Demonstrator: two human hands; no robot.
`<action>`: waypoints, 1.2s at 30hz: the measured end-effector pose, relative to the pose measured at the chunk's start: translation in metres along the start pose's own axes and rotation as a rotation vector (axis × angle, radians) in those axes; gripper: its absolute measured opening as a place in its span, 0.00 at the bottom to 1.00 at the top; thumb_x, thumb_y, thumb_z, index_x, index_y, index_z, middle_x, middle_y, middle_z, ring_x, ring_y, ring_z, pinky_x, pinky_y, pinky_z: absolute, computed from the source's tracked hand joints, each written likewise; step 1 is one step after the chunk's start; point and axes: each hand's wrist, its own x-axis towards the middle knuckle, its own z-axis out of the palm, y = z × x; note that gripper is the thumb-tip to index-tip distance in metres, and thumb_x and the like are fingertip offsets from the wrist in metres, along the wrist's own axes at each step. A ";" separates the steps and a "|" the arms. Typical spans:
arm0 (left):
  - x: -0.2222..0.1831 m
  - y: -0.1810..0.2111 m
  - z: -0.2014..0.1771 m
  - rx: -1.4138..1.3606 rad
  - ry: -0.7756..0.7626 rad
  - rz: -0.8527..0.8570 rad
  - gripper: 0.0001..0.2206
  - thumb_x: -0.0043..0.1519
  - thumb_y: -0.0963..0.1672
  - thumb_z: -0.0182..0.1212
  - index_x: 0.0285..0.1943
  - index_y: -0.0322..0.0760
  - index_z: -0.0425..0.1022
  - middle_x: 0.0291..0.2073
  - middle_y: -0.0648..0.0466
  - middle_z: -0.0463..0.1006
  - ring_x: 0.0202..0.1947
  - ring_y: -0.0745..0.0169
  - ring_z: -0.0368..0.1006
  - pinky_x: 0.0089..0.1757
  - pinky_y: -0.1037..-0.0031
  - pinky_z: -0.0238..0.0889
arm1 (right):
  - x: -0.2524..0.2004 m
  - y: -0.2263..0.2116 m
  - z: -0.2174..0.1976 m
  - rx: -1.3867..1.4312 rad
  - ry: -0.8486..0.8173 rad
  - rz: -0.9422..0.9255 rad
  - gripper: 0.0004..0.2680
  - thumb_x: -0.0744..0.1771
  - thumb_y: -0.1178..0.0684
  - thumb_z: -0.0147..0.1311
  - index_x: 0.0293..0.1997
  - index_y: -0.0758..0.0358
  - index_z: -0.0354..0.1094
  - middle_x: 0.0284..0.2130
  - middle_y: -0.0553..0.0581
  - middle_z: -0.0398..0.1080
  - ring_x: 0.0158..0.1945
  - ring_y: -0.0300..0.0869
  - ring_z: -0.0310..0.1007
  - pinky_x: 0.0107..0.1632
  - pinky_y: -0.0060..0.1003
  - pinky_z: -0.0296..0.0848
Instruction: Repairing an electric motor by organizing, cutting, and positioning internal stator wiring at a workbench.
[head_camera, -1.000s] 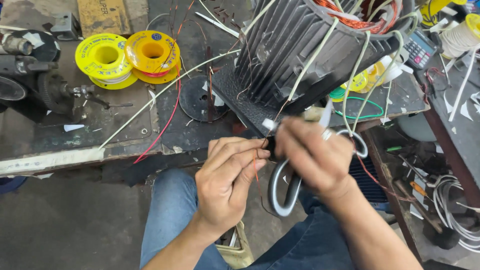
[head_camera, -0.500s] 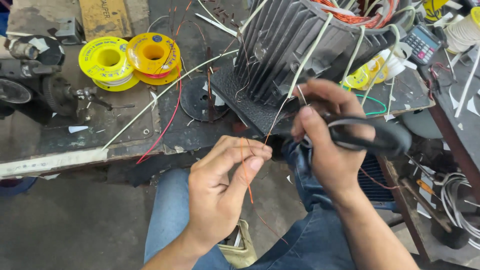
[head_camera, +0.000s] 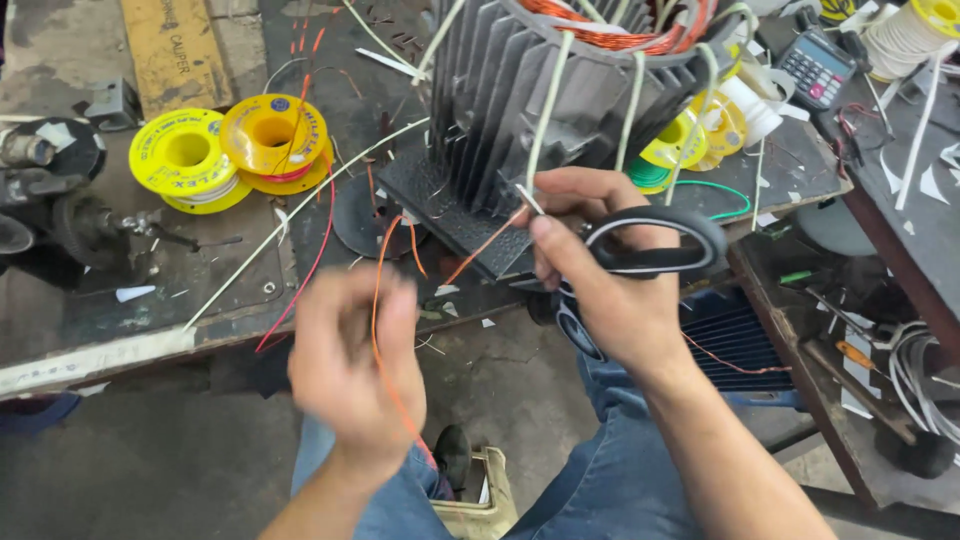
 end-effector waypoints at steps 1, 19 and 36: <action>-0.018 -0.020 -0.014 -0.003 -0.008 0.001 0.04 0.73 0.39 0.58 0.50 0.27 0.72 0.41 0.46 0.75 0.40 0.58 0.74 0.44 0.72 0.73 | 0.000 0.002 -0.001 -0.001 0.008 0.000 0.09 0.72 0.64 0.54 0.58 0.68 0.65 0.42 0.66 0.77 0.29 0.39 0.70 0.34 0.27 0.74; 0.019 -0.010 0.002 -0.012 -0.449 0.270 0.12 0.73 0.36 0.61 0.65 0.27 0.77 0.38 0.47 0.85 0.36 0.61 0.83 0.43 0.75 0.76 | -0.002 -0.008 -0.014 -0.063 -0.022 -0.036 0.05 0.72 0.62 0.53 0.53 0.69 0.66 0.40 0.68 0.79 0.28 0.39 0.70 0.33 0.28 0.73; -0.016 0.021 0.017 -0.664 -0.219 -0.590 0.15 0.72 0.42 0.57 0.62 0.24 0.80 0.23 0.43 0.80 0.22 0.61 0.77 0.22 0.79 0.57 | 0.004 0.007 -0.014 -0.926 -0.176 -0.936 0.06 0.73 0.67 0.56 0.52 0.85 0.74 0.41 0.73 0.72 0.36 0.55 0.78 0.40 0.45 0.76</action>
